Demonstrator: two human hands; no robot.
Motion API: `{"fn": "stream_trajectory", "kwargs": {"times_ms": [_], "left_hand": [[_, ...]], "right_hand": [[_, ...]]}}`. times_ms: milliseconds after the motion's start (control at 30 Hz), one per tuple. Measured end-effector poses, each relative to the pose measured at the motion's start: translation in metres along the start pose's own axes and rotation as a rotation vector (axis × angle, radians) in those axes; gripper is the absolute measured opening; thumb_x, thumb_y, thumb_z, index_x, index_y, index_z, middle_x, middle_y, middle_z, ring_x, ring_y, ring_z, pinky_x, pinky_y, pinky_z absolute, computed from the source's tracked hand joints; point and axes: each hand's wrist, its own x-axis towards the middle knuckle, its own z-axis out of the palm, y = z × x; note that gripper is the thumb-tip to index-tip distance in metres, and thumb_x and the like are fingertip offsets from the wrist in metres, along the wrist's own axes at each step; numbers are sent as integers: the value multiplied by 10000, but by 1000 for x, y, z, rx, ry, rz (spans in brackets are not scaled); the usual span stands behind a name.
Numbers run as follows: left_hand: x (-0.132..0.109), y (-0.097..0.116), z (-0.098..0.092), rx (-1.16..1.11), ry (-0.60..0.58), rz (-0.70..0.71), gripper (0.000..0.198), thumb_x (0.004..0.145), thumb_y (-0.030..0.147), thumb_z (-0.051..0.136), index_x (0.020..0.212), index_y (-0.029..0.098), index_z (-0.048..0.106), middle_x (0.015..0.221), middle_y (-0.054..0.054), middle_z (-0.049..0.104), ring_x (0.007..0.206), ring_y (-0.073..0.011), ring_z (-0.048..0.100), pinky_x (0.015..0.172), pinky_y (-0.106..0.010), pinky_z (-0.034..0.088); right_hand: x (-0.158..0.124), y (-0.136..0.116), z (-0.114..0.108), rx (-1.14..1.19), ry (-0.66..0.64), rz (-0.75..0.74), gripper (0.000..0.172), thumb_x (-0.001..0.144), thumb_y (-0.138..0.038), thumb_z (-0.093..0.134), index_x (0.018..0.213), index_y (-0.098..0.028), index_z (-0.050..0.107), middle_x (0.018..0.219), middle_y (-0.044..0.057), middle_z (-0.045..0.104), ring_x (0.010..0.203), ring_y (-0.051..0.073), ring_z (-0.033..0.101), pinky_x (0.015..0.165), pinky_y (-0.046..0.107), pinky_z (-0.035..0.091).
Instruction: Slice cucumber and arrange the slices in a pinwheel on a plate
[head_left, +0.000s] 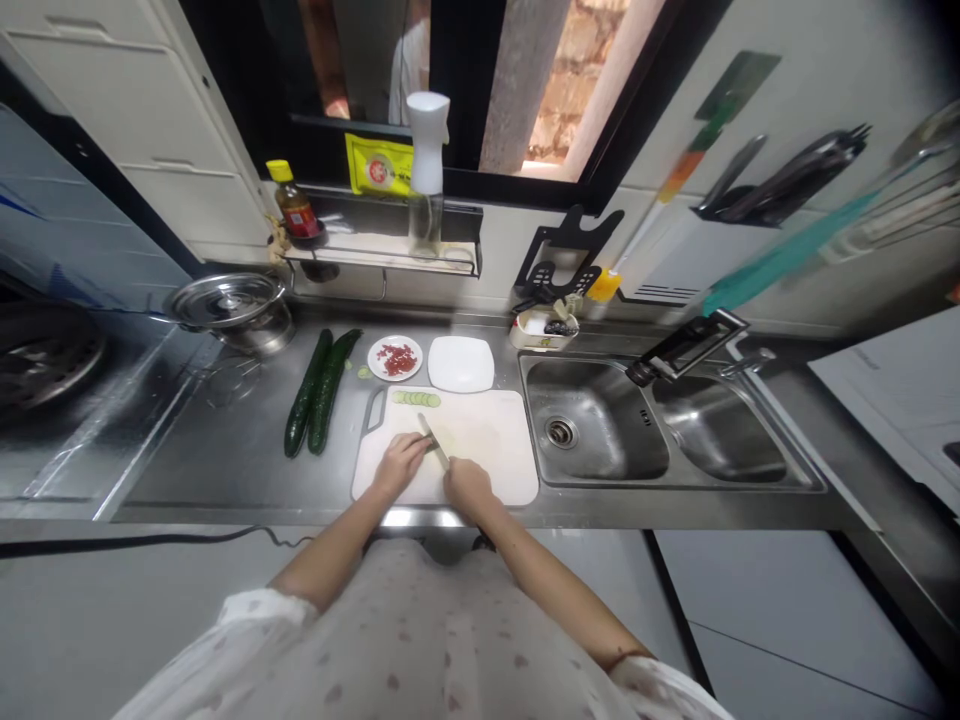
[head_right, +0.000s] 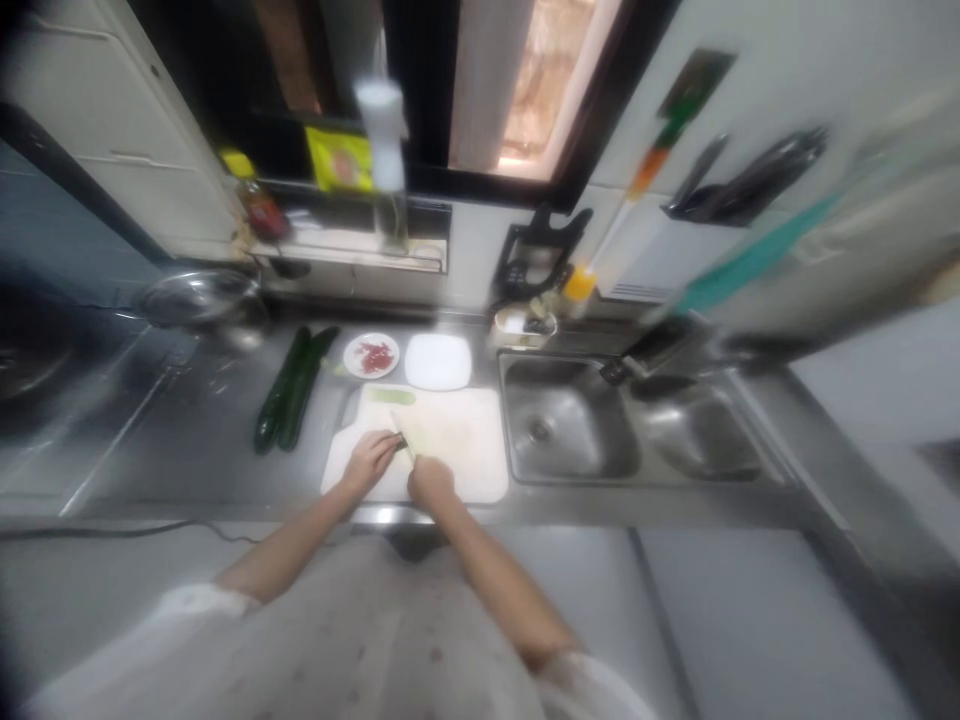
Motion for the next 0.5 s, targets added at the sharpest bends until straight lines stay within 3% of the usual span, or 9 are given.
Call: {"fn": "stream_trajectory", "kwargs": {"times_ms": [300, 500], "left_hand": [[0, 1, -1, 0, -3, 2, 275, 927, 226, 473, 1136, 232, 651, 1075, -77, 638, 1000, -198, 555, 872, -381, 500], [0, -1, 1, 3, 0, 3, 276, 927, 229, 472, 1137, 239, 652, 1086, -75, 634, 1009, -196, 554, 882, -385, 497]], "right_hand": [[18, -12, -7, 28, 20, -12, 327, 889, -127, 388, 1093, -118, 643, 1060, 147, 686, 990, 219, 644, 794, 280, 460], [9, -5, 0, 4, 12, -2, 331, 894, -115, 368, 1094, -126, 631, 1029, 153, 688, 984, 220, 646, 778, 285, 463]]}}
